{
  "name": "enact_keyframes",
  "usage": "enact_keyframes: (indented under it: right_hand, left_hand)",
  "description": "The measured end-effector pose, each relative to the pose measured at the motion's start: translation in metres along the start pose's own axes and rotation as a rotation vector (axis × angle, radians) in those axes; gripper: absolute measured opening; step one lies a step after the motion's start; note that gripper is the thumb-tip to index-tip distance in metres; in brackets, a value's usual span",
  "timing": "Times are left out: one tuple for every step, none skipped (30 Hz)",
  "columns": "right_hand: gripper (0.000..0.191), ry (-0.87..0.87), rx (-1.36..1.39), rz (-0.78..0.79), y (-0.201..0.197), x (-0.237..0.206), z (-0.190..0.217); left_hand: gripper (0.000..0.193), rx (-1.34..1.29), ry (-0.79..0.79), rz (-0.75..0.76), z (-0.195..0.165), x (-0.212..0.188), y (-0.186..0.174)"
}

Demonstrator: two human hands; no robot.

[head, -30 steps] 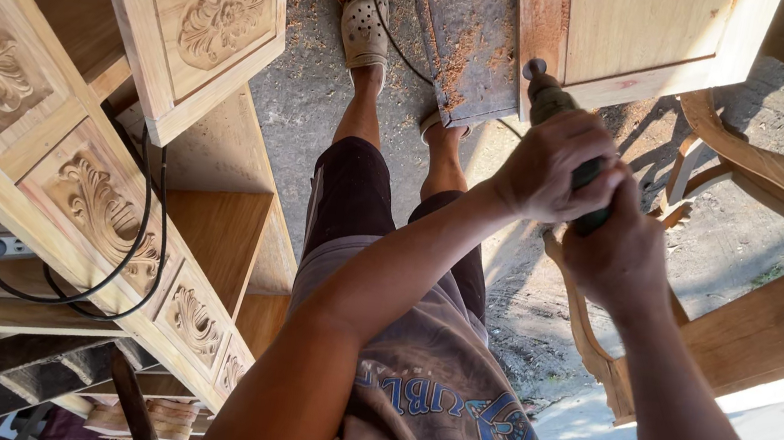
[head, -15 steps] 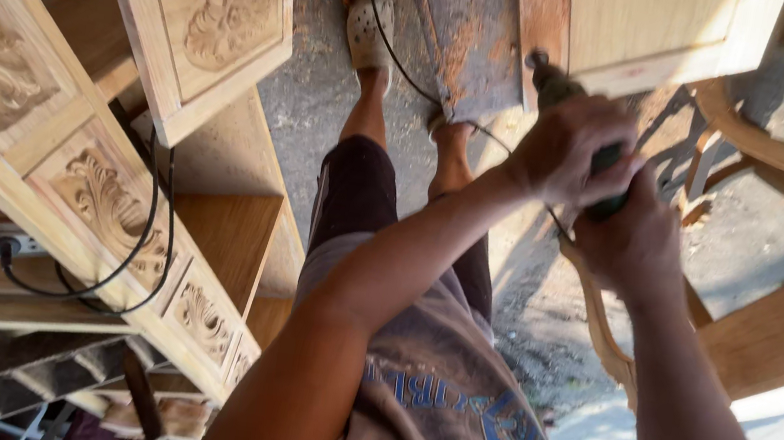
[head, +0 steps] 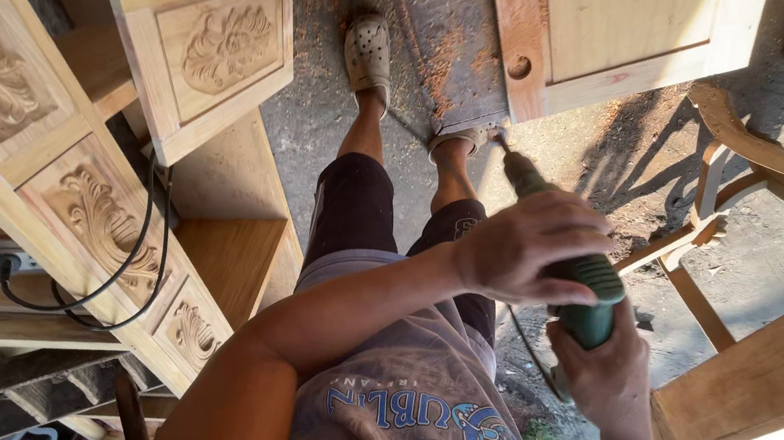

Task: The person uses a power drill to bore holes into a wooden cabinet door, then switches to a screwdriver to install a metal hinge into the drilled holes. The person secures the hinge with screws.

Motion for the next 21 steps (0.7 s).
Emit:
enact_keyframes:
  right_hand:
    - [0.054, 0.020, 0.014, -0.006, 0.001, -0.005, -0.004]
    - [0.053, 0.040, 0.024, -0.001, 0.003, -0.009, -0.008]
    - [0.051, 0.043, 0.040, 0.017, 0.005, -0.012, -0.011]
    - [0.050, 0.049, 0.061, 0.028, 0.008, -0.013, -0.015]
    - [0.048, 0.054, 0.087, 0.033, 0.011, -0.013, -0.018]
    - [0.048, 0.058, 0.125, 0.037, 0.013, -0.012, -0.022]
    - [0.048, 0.062, 0.162, 0.042, 0.016, -0.011, -0.027]
    - [0.048, 0.067, 0.194, 0.054, 0.018, -0.010, -0.032]
    - [0.049, 0.057, 0.173, 0.047, 0.018, -0.009, -0.037]
    - [0.051, 0.051, 0.148, 0.041, 0.018, -0.008, -0.042]
    - [0.053, 0.051, 0.117, 0.040, 0.018, -0.007, -0.046]
    - [0.052, 0.066, 0.102, 0.039, 0.016, -0.006, -0.051]
    - [0.051, 0.075, 0.088, 0.038, 0.014, -0.005, -0.055]
    - [0.050, 0.073, 0.077, 0.033, 0.012, -0.004, -0.057]
    - [0.049, 0.155, 0.082, 0.041, 0.011, -0.003, -0.062]
    - [0.048, 0.226, 0.093, 0.045, 0.008, -0.003, -0.067]
    - [0.047, 0.287, 0.112, 0.046, 0.007, -0.002, -0.071]
    - [0.048, 0.282, 0.091, 0.028, 0.006, -0.001, -0.075]
    - [0.048, 0.291, 0.061, 0.013, 0.006, 0.000, -0.081]
    - [0.046, 0.267, 0.061, 0.001, 0.007, 0.000, -0.087]
    - [0.044, 0.248, 0.062, -0.013, 0.009, 0.001, -0.096]
  left_hand:
    - [0.033, -0.041, -0.055, 0.006, 0.013, -0.009, -0.006]
    - [0.031, -0.012, -0.233, -0.033, 0.032, -0.018, -0.014]
    - [0.029, 0.016, -0.412, -0.070, 0.054, -0.027, -0.025]
    - [0.016, 0.167, -0.332, -0.104, 0.075, -0.028, -0.039]
    - [0.012, 0.167, -0.581, -0.019, 0.102, -0.035, -0.051]
    - [0.010, 0.344, -0.503, -0.016, 0.122, -0.035, -0.065]
    - [0.011, 0.429, -0.519, 0.002, 0.143, -0.036, -0.078]
    - [0.014, 0.515, -0.541, 0.017, 0.161, -0.037, -0.087]
    - [0.015, 0.559, -0.581, 0.053, 0.178, -0.036, -0.091]
    - [0.016, 0.599, -0.624, 0.088, 0.192, -0.034, -0.092]
    - [0.016, 0.644, -0.523, 0.105, 0.201, -0.027, -0.088]
    - [0.018, 0.685, -0.427, 0.122, 0.208, -0.021, -0.082]
    - [0.026, 0.691, -0.500, 0.252, 0.217, -0.018, -0.073]
    - [0.038, 0.700, -0.564, 0.378, 0.223, -0.011, -0.064]
    - [0.050, 0.766, -0.633, 0.468, 0.226, -0.008, -0.057]
    - [0.064, 0.842, -0.695, 0.551, 0.230, -0.003, -0.052]
    - [0.063, 1.004, -0.592, 0.612, 0.230, 0.001, -0.047]
    - [0.063, 1.161, -0.490, 0.673, 0.228, 0.006, -0.044]
    - [0.060, 1.146, -0.525, 0.661, 0.225, 0.010, -0.044]
    - [0.056, 1.120, -0.565, 0.659, 0.221, 0.011, -0.043]
    - [0.054, 1.063, -0.628, 0.678, 0.217, 0.012, -0.043]
Point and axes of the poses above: each hand's wrist, its own x-axis towards the middle knuckle, its own y-axis out of the palm, z = x × y, the point moved 3 cm from there along x, towards the middle knuckle, and after that the axes turned 5 degrees about -z, right-handed, at the moved point
